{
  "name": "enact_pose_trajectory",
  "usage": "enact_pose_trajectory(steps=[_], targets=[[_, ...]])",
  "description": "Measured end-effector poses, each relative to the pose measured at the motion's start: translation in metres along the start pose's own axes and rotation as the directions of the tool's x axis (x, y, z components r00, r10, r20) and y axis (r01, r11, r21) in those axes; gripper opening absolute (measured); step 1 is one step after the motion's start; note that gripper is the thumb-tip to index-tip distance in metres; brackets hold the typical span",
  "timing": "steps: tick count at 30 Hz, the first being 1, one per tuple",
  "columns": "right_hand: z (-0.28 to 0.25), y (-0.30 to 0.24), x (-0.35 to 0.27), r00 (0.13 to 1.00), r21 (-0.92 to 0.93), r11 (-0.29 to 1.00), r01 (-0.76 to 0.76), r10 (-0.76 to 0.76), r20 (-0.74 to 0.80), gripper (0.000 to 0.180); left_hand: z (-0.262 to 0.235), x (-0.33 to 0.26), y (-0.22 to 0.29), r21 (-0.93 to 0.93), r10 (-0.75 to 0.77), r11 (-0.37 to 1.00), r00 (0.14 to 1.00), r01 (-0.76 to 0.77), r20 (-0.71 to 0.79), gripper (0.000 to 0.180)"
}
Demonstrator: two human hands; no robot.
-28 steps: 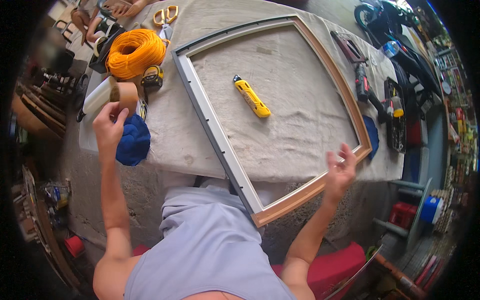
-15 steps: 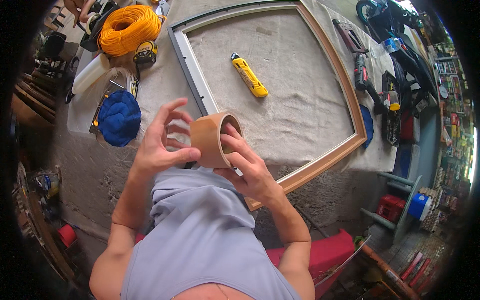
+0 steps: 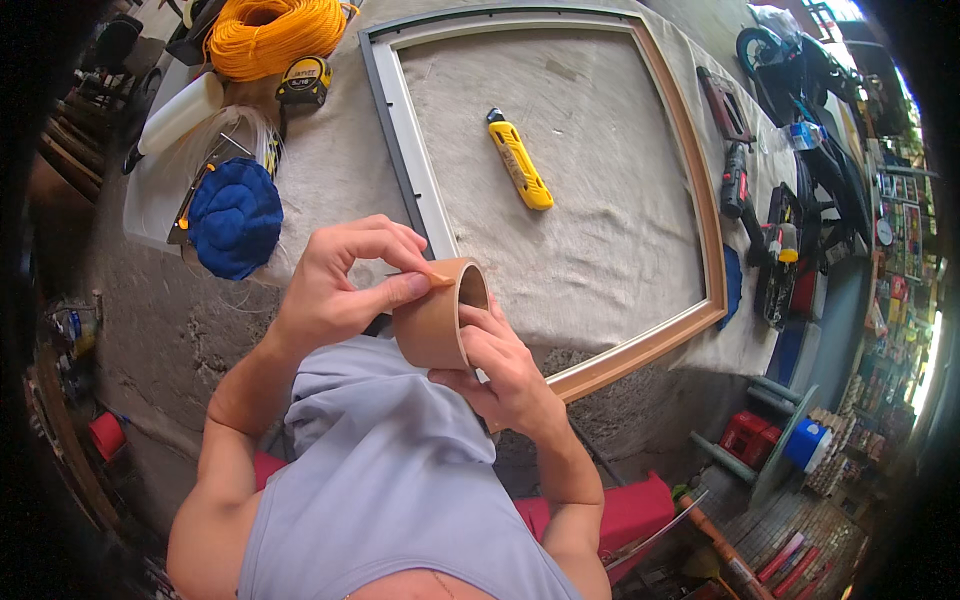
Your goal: The person assembles a wooden frame by attaching a white plastic strip to its edge. They use a utility knife to trim the strip and apply brown tape to secure it in place.
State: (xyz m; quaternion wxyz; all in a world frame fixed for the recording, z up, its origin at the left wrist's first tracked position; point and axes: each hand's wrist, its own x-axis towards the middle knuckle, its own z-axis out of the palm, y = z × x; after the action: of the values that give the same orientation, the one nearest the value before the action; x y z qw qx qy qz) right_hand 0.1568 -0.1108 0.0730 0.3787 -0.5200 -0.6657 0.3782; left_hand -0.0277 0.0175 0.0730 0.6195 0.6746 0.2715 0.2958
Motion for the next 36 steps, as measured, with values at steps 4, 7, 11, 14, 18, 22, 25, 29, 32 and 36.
enact_pose_trajectory(steps=[4,7,11,14,18,22,25,29,32,36], targets=[[0.001,-0.006,0.005,0.995,0.038,0.998,0.040,-0.036,-0.089,0.026,-0.002,0.001,0.004,0.290,0.277,0.929,0.953,-0.231,-0.127,0.015],[0.012,-0.011,0.013,0.981,0.083,0.993,0.084,-0.067,-0.182,0.025,-0.004,0.000,0.016,0.438,0.503,0.812,0.843,-0.385,-0.190,0.015],[0.014,0.004,0.030,0.871,0.200,0.889,-0.413,0.449,-0.199,0.021,-0.015,0.009,0.024,0.506,0.577,0.734,0.808,-0.453,-0.115,0.016],[0.004,0.020,0.061,0.911,0.304,0.869,-0.390,0.413,-0.014,0.023,-0.055,0.060,-0.017,0.704,0.553,0.664,0.800,-0.254,-0.233,0.009],[-0.003,0.052,0.135,0.988,0.163,0.976,-0.146,0.152,-0.031,0.036,-0.116,0.139,-0.095,0.619,0.359,0.785,0.794,0.027,-0.490,0.015],[0.002,0.064,0.206,0.955,0.515,0.813,-0.270,0.295,0.034,0.043,-0.143,0.182,-0.127,0.804,0.383,0.536,0.774,0.260,-0.505,0.019],[0.009,0.071,0.230,0.953,0.551,0.788,-0.274,0.300,0.044,0.043,-0.150,0.195,-0.138,0.839,0.454,0.494,0.755,0.229,-0.473,0.018],[0.009,0.079,0.240,0.957,0.614,0.752,-0.240,0.289,0.020,0.042,-0.153,0.197,-0.146,0.864,0.473,0.460,0.768,0.203,-0.432,0.019],[0.005,0.082,0.244,0.959,0.633,0.741,-0.226,0.283,0.013,0.041,-0.155,0.199,-0.151,0.830,0.464,0.527,0.756,0.183,-0.461,0.022],[0.006,0.084,0.250,0.957,0.625,0.749,-0.220,0.289,-0.009,0.040,-0.155,0.197,-0.146,0.692,0.301,0.682,0.773,0.236,-0.559,0.023]])
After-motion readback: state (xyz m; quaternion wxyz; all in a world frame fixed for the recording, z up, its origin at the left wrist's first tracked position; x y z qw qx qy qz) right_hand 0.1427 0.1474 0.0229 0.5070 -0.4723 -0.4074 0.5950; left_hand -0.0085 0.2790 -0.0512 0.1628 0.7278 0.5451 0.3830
